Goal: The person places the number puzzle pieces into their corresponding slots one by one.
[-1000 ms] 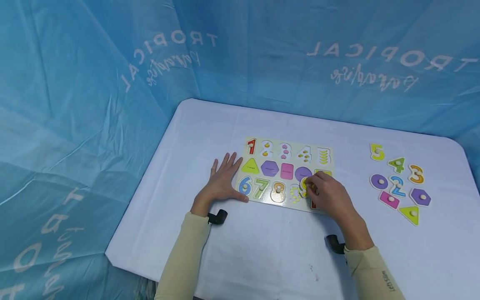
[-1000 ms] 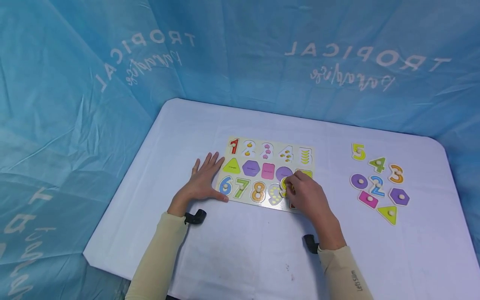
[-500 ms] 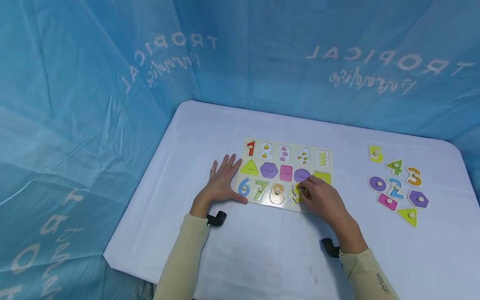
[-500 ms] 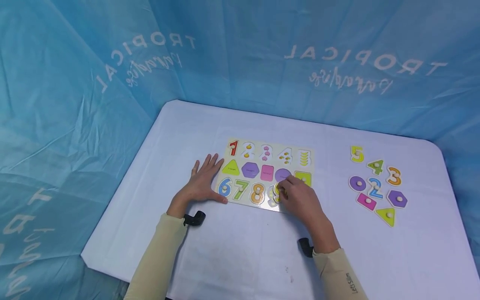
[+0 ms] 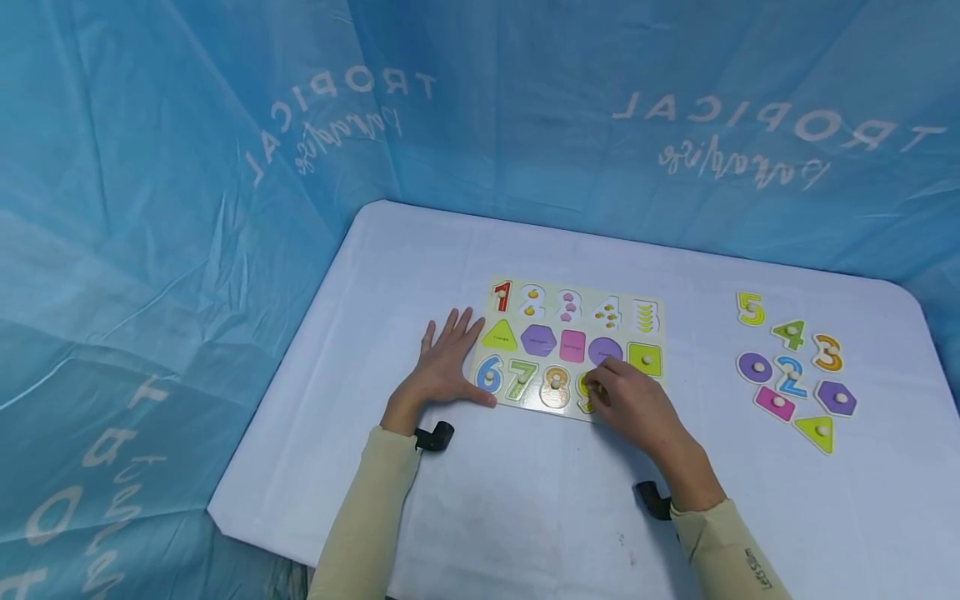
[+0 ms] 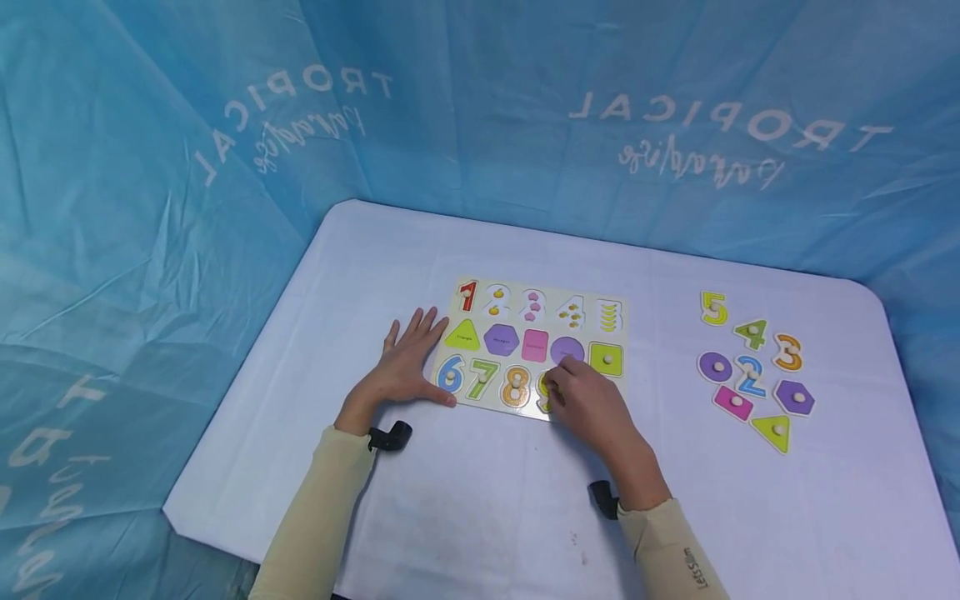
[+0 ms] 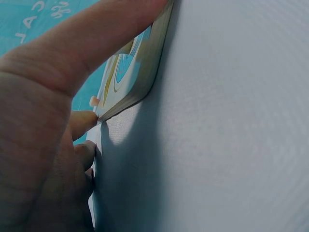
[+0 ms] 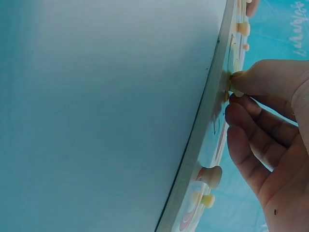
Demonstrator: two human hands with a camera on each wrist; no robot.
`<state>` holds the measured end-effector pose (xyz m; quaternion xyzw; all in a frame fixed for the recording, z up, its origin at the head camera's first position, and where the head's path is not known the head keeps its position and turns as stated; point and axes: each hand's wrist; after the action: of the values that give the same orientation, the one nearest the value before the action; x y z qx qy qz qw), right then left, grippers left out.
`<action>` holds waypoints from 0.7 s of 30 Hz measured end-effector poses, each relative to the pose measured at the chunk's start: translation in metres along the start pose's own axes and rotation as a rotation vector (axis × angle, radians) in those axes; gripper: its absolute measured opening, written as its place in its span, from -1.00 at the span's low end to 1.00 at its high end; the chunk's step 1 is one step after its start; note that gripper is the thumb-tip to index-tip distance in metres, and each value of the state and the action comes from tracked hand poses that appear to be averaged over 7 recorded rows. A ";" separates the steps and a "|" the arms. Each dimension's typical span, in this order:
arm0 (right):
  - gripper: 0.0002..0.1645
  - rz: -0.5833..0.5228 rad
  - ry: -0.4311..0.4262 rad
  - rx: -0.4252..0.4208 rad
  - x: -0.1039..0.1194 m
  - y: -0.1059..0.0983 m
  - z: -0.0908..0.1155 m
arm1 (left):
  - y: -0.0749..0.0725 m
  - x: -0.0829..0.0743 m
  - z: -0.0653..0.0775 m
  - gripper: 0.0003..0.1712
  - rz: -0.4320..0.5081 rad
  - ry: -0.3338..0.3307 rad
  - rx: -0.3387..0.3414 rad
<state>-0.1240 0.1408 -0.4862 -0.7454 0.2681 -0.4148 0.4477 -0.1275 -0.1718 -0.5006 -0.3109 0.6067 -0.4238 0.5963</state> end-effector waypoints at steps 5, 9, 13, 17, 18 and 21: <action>-0.81 0.015 0.007 -0.003 -0.002 0.000 0.003 | 0.001 -0.003 -0.003 0.58 -0.003 0.011 0.007; -0.80 0.018 0.020 -0.004 -0.004 0.000 0.005 | 0.002 -0.005 -0.006 0.58 -0.002 0.015 0.015; -0.80 0.011 0.025 -0.011 -0.006 0.001 0.005 | 0.002 -0.005 -0.006 0.58 0.002 0.016 0.014; -0.82 -0.011 0.016 -0.012 -0.004 0.004 0.003 | 0.002 -0.001 -0.004 0.58 -0.006 0.002 0.001; -0.83 -0.014 0.017 -0.010 -0.004 0.005 0.002 | 0.002 0.000 -0.003 0.58 -0.008 0.000 0.000; -0.83 -0.015 0.027 -0.001 -0.003 0.005 0.001 | 0.001 0.000 -0.002 0.58 -0.012 -0.002 0.002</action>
<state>-0.1245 0.1417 -0.4917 -0.7420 0.2689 -0.4279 0.4405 -0.1297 -0.1710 -0.5018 -0.3143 0.6039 -0.4277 0.5946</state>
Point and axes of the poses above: each hand's wrist, its own z-axis away from the middle knuckle, its own y-axis out of the palm, x = y × z, and after that the axes turned 11 degrees about -x, right-handed
